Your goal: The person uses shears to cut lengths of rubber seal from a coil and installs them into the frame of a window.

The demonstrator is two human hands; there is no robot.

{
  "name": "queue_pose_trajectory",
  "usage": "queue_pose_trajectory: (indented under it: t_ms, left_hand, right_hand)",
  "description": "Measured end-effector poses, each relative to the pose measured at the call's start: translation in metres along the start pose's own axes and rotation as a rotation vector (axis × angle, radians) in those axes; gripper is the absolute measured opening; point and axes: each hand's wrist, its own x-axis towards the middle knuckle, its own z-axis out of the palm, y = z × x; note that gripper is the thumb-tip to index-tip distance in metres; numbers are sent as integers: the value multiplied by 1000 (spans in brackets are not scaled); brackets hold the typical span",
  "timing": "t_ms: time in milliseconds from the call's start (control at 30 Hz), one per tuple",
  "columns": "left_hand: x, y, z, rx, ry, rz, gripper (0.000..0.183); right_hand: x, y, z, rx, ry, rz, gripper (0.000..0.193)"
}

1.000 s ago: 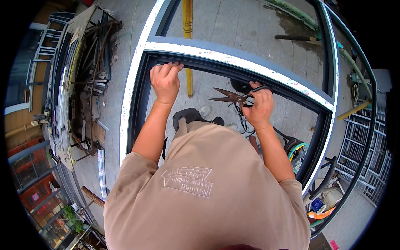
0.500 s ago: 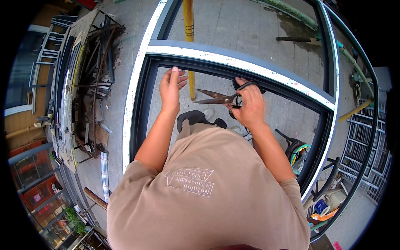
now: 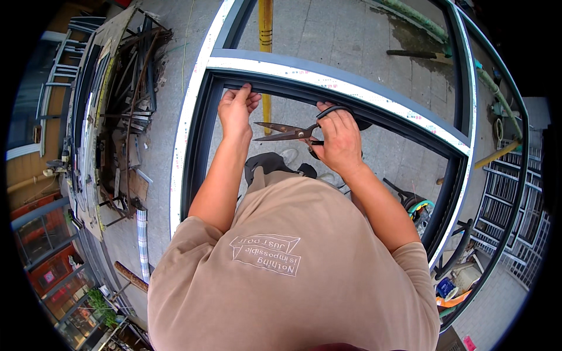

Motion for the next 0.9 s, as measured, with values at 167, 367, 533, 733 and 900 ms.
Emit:
queue_pose_trajectory:
  t_ms: [167, 367, 533, 733, 900]
  left_hand:
    - [-1, 7, -5, 48, -21, 2, 25]
    - [3, -3, -3, 120, 21, 82, 31]
    - [3, -6, -2, 9, 7, 17, 27]
    - [-10, -15, 4, -40, -207, -44, 24]
    - [-3, -19, 1, 2, -247, 10, 24]
  right_hand:
    - [2, 0, -2, 2, -25, 7, 51]
    - [9, -8, 4, 46, -19, 5, 50]
    - [10, -7, 3, 12, -21, -19, 51]
    - [13, -3, -5, 42, -76, -33, 57]
    - [22, -9, -8, 148, -81, -58, 61]
